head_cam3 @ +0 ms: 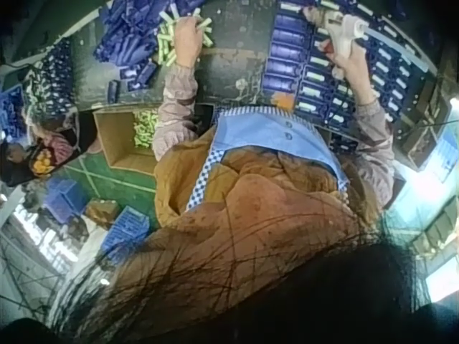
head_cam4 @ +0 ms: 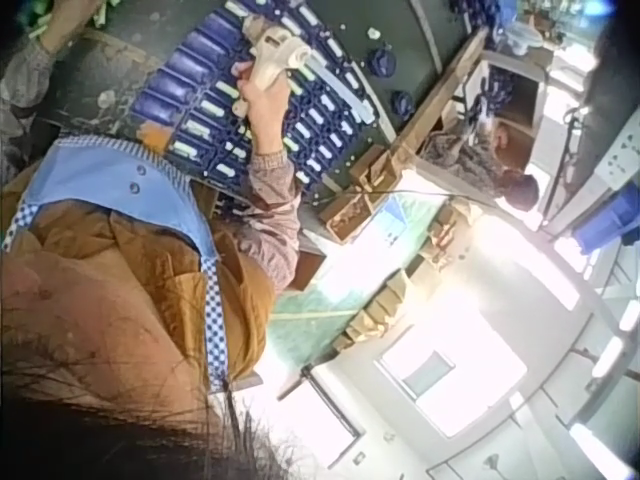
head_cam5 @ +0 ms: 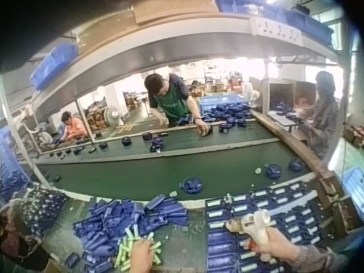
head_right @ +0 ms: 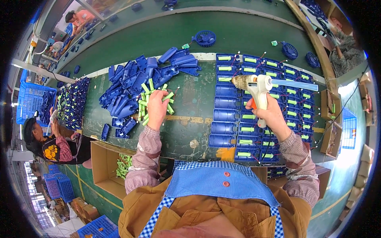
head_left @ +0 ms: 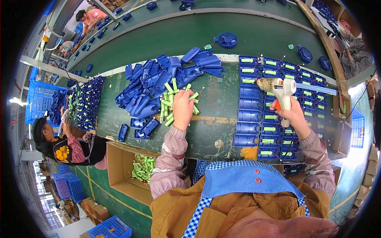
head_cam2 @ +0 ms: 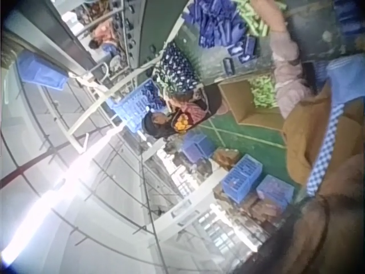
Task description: Assembling toy components by using a hot glue gun to secure foam pieces into plastic housings.
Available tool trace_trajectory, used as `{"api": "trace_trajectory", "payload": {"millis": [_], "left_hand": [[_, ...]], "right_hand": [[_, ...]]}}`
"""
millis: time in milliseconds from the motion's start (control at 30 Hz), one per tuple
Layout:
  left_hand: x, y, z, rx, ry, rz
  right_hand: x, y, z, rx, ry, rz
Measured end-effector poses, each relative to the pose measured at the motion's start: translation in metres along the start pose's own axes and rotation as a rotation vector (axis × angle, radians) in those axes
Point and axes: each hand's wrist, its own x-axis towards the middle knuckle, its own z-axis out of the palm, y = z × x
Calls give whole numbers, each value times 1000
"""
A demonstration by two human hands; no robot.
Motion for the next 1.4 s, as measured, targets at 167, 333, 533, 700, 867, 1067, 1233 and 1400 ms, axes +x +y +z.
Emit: {"api": "trace_trajectory", "payload": {"millis": [167, 333, 533, 700, 867, 1067, 1233, 1400], "left_hand": [[1, 3, 6, 198, -32, -41], [4, 12, 2, 33, 179, 47], [0, 37, -9, -364, 78, -73], [2, 63, 0, -608, -56, -161], [7, 81, 31, -657, -68, -61], [24, 101, 68, -496, -102, 62], [31, 103, 101, -472, -166, 96], [34, 102, 122, -391, -138, 210]], "right_hand": [[-2, 2, 0, -17, -11, 15], [-6, 10, 1, 32, -23, 10], [-8, 6, 11, 30, -102, 62], [-4, 14, 17, 57, -100, 63], [3, 23, 19, 36, -100, 72], [-7, 20, 11, -50, -43, 81], [-13, 25, 4, -80, -3, 85], [-21, 18, 6, -38, -15, 102]]}}
